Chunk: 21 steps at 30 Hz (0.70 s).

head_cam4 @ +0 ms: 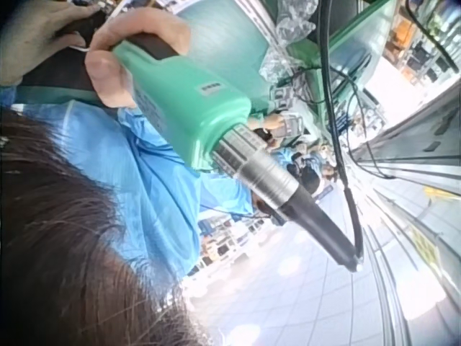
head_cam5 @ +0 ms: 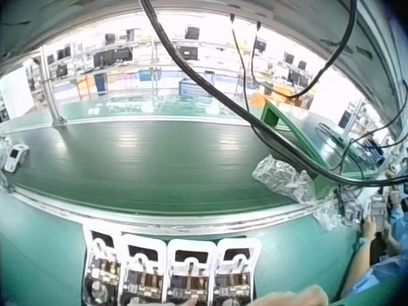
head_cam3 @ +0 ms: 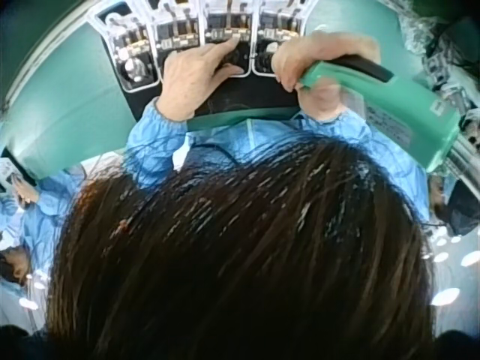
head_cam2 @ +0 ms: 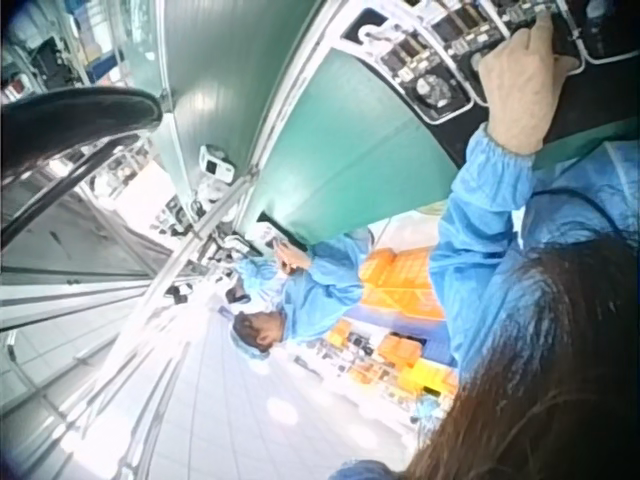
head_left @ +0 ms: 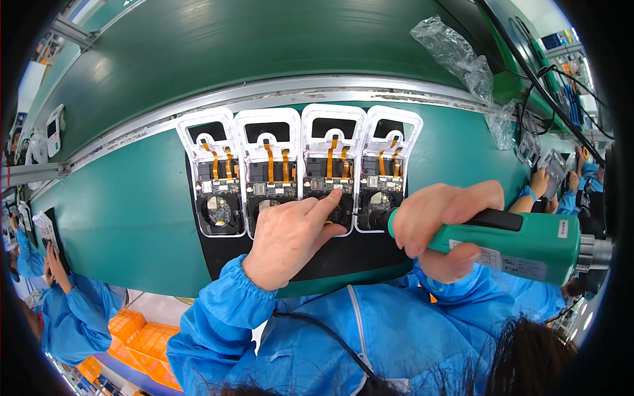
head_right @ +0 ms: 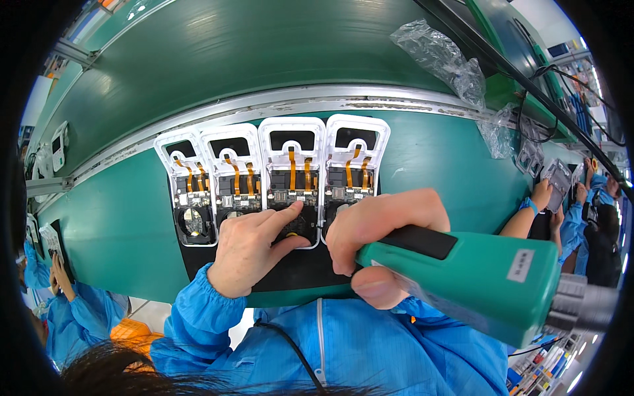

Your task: The person fastens electronic components onto circuit boards using an electric screwdriver. The circuit boards are held in a plastic tray.

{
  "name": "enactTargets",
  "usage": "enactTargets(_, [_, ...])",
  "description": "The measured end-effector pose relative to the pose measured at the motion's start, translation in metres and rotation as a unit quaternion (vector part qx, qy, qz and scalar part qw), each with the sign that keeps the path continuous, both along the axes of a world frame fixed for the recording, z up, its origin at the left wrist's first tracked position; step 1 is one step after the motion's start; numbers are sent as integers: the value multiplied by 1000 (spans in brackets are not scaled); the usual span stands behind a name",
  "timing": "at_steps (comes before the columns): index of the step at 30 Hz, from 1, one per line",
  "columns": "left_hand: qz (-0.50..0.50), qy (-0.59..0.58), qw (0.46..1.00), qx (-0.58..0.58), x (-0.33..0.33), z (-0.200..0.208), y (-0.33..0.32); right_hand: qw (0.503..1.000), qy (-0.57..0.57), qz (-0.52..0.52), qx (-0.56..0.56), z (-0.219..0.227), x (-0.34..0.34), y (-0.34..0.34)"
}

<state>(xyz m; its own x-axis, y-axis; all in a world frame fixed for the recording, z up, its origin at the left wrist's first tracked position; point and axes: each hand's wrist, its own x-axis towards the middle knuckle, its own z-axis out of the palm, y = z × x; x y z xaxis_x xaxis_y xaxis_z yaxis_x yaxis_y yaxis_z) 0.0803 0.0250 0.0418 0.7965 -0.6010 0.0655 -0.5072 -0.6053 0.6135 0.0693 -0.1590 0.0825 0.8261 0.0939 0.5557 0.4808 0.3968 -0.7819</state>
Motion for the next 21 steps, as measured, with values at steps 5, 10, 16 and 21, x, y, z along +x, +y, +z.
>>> enactTargets(5, [-1, -3, 1000, -5, -1, -1, 3, 998, -23, -39, -53, 0, 0, 8])
enactTargets(10, [-16, -19, 1000, -1, 0, -4, 6, 999, -27, -3, -29, -4, -7, 9])
enactTargets(16, [-15, -28, 1000, -1, -3, -7, 6, 1000, 1, 17, -7, -3, -7, 13])
enactTargets(21, [-21, -34, 999, 3, -3, -7, 4, 1000, -18, 16, 4, -6, -6, 12])
